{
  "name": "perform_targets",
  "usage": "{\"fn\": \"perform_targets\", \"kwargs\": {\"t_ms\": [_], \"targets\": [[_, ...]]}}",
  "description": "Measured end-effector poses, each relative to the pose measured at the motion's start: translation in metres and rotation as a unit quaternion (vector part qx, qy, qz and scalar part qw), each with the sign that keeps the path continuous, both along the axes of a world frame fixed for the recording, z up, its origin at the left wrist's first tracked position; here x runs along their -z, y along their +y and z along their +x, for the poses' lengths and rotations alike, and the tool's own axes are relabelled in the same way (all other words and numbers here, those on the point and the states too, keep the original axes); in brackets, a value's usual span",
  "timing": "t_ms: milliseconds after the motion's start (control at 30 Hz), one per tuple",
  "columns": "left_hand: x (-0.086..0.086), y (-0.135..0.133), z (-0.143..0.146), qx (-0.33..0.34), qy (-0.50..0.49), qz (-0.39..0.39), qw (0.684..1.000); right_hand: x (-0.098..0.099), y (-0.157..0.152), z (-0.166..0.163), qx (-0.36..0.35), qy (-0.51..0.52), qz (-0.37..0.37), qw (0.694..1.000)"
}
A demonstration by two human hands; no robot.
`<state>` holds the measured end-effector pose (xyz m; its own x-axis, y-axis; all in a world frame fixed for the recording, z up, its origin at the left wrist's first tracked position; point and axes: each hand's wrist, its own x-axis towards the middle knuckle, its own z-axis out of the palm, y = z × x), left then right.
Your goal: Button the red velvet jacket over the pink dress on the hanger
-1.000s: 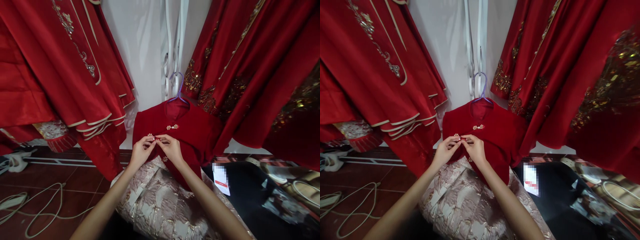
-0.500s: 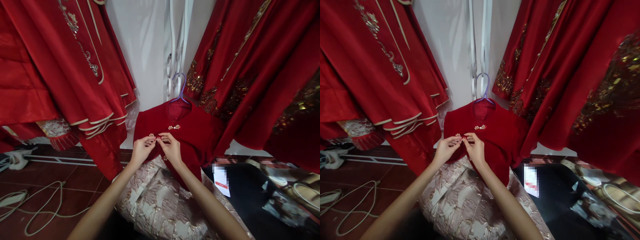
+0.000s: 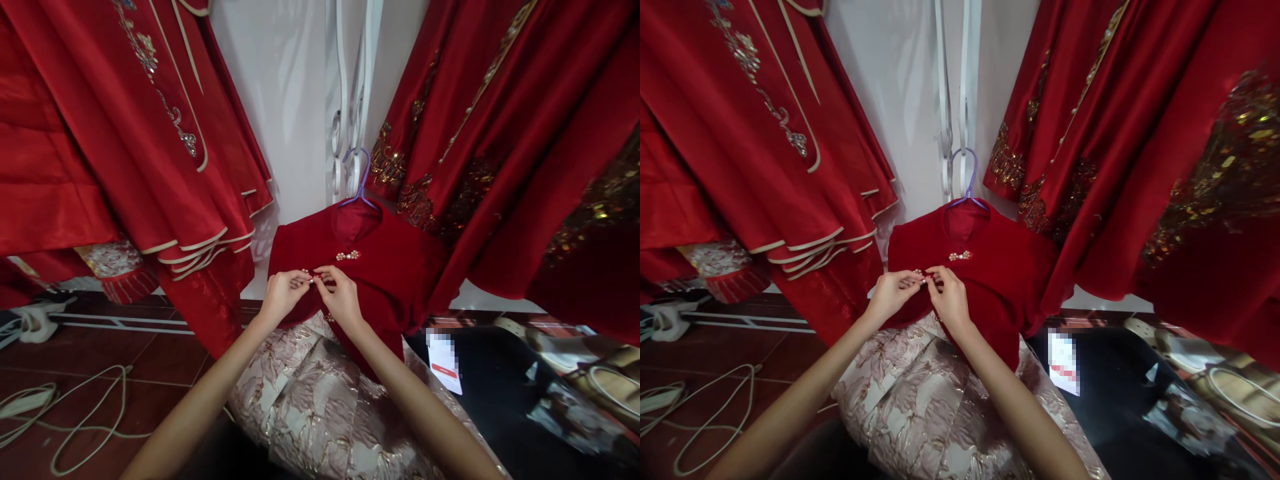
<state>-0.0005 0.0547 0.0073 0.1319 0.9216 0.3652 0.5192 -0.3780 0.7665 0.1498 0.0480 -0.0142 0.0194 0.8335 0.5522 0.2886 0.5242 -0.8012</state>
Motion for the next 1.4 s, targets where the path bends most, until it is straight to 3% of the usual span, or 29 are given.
{"fn": "perform_targets", "kwargs": {"t_ms": [200,333,400,500,633,733,833,967,1200,1300,1400], "targets": [[-0.007,-0.015,-0.018,-0.011,0.021,0.032,0.999,0.004,-0.03,0.043,-0.077,0.0,-0.096,0.992],[-0.008,-0.03,-0.038,0.005,0.075,-0.015,0.997,0.014,-0.05,0.087,-0.078,0.003,-0.2,0.977],[-0.008,-0.035,-0.042,0.015,0.128,-0.025,0.991,0.015,-0.052,0.097,-0.08,-0.004,-0.213,0.974],[-0.007,-0.038,-0.039,0.014,0.225,-0.002,0.974,0.013,-0.053,0.092,-0.08,-0.024,-0.217,0.973],[-0.004,-0.038,-0.035,-0.039,0.308,0.05,0.949,0.02,-0.059,0.065,-0.036,-0.171,-0.168,0.97],[0.003,-0.034,-0.041,-0.061,0.29,0.032,0.955,0.032,-0.065,0.048,0.017,-0.257,-0.149,0.955],[0.007,-0.029,-0.05,-0.027,0.24,-0.026,0.97,0.04,-0.068,0.041,0.048,-0.292,-0.137,0.945],[0.007,-0.024,-0.054,0.018,0.193,-0.054,0.98,0.04,-0.068,0.04,0.048,-0.272,-0.117,0.954],[0.026,-0.025,-0.033,-0.024,0.174,0.006,0.984,0.05,-0.056,0.047,0.024,-0.14,-0.137,0.98],[0.019,-0.033,-0.022,-0.044,0.164,0.017,0.985,0.046,-0.046,0.06,-0.002,-0.072,-0.164,0.984],[0.004,-0.044,-0.01,-0.075,0.113,0.035,0.99,0.025,-0.044,0.082,-0.051,-0.032,-0.198,0.978]]}}
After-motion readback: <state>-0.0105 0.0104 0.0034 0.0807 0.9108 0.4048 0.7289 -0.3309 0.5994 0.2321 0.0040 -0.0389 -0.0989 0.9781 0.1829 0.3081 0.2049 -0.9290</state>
